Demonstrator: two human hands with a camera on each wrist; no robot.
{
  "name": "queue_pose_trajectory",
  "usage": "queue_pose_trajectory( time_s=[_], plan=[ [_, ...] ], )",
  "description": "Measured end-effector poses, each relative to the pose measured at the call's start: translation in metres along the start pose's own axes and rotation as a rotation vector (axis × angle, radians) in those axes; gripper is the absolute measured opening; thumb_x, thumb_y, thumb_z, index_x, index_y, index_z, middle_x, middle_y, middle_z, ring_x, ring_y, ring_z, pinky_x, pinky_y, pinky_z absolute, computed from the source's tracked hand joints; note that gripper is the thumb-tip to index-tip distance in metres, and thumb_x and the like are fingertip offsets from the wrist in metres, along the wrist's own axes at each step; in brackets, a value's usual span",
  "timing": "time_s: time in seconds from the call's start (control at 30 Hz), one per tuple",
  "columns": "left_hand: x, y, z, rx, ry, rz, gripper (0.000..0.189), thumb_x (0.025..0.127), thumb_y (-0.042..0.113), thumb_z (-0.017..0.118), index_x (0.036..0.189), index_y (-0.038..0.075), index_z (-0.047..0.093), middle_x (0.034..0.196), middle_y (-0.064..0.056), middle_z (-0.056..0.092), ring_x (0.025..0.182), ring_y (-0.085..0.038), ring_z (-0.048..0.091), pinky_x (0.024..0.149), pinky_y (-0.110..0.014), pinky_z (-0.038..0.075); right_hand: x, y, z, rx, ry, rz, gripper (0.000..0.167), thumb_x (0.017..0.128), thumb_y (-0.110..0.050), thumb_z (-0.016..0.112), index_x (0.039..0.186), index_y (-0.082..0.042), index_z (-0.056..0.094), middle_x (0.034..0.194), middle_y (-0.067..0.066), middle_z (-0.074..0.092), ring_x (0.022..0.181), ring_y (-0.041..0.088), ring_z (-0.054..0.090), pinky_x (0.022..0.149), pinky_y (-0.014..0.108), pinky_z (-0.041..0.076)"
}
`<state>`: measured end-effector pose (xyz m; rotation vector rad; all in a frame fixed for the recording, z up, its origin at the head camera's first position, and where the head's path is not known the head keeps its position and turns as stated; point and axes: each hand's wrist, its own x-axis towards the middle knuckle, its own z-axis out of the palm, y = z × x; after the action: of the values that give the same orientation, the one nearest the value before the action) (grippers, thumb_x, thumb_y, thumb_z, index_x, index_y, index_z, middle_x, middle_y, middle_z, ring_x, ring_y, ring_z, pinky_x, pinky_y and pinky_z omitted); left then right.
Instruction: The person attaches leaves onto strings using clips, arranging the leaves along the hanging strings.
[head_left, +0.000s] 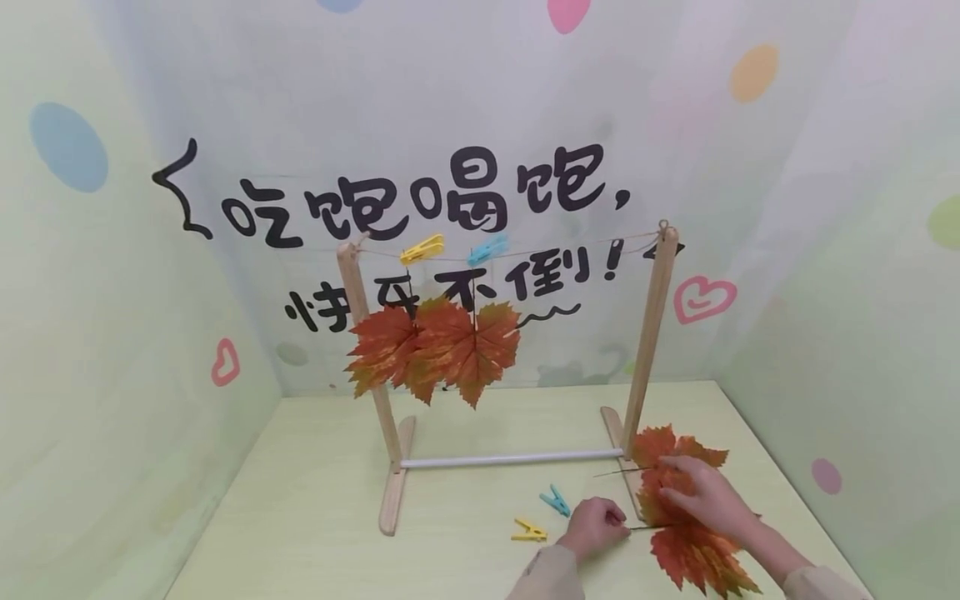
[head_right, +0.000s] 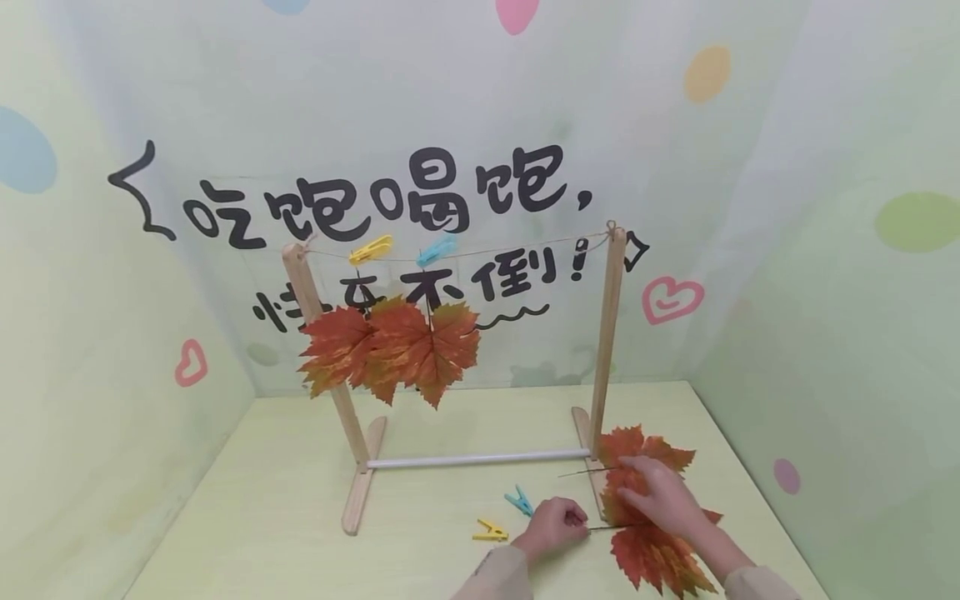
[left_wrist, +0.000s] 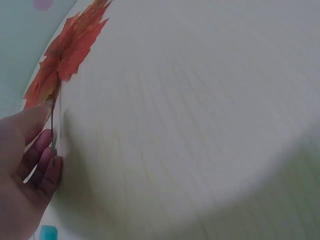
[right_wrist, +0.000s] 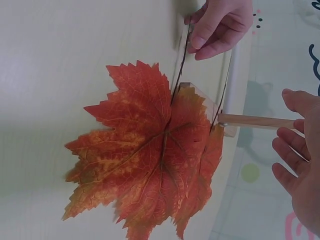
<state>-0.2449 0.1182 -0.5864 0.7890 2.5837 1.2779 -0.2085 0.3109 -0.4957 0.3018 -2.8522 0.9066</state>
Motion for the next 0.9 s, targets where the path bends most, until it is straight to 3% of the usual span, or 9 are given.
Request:
queue_pose_trajectory(
  time_s=[0.2, 0.37, 0.5, 0.77, 0.9],
  plan=[
    [-0.001, -0.006, 0.012, 0.152, 0.009, 0.014, 0.007, 0.07, 0.015, 0.075, 0.071, 0.015, 0.068, 0.059, 0.013, 0.059, 0.053, 0.007, 0.045, 0.054, -0.01, 0.035, 0.0, -0.001, 0.002, -0.004, 0.017, -0.027, 0.039, 0.077, -0.01, 0.07, 0.113, 0.002, 0.059, 0.109, 0.019, 0.06, 0.102, 0.036, 0.055, 0.08, 0.051, 0.047],
    [-0.003, -0.007, 0.014, 0.173, 0.023, 0.021, 0.006, 0.071, 0.013, 0.073, 0.068, 0.017, 0.07, 0.055, 0.014, 0.057, 0.05, 0.007, 0.043, 0.051, -0.009, 0.033, 0.001, -0.002, 0.0, 0.012, 0.002, 0.005, 0.039, 0.078, -0.009, 0.07, 0.114, 0.0, 0.059, 0.111, 0.018, 0.06, 0.102, 0.035, 0.055, 0.08, 0.05, 0.048],
    [-0.003, -0.007, 0.011, 0.101, 0.03, 0.016, 0.006, 0.071, 0.014, 0.072, 0.067, 0.015, 0.069, 0.055, 0.013, 0.056, 0.05, 0.007, 0.043, 0.051, -0.009, 0.034, 0.003, -0.003, -0.001, 0.011, -0.005, 0.018, 0.039, 0.078, -0.009, 0.069, 0.115, -0.001, 0.059, 0.109, 0.015, 0.06, 0.102, 0.034, 0.055, 0.08, 0.049, 0.048],
    [0.0, -0.002, -0.002, -0.129, 0.089, -0.077, 0.01, 0.073, 0.016, 0.074, 0.066, 0.011, 0.07, 0.055, 0.011, 0.058, 0.05, 0.004, 0.047, 0.05, -0.013, 0.04, 0.006, -0.007, -0.007, -0.015, 0.035, -0.046, 0.036, 0.077, -0.007, 0.069, 0.111, 0.001, 0.06, 0.104, 0.014, 0.062, 0.094, 0.031, 0.059, 0.075, 0.046, 0.051],
    [0.004, 0.002, -0.01, -0.236, 0.141, -0.058, 0.01, 0.072, 0.014, 0.075, 0.066, 0.008, 0.07, 0.056, 0.009, 0.059, 0.049, 0.003, 0.047, 0.049, -0.015, 0.041, 0.009, -0.008, -0.013, -0.041, 0.046, -0.073, 0.036, 0.077, -0.007, 0.07, 0.11, 0.004, 0.059, 0.102, 0.015, 0.063, 0.091, 0.03, 0.06, 0.073, 0.045, 0.051]
  ],
)
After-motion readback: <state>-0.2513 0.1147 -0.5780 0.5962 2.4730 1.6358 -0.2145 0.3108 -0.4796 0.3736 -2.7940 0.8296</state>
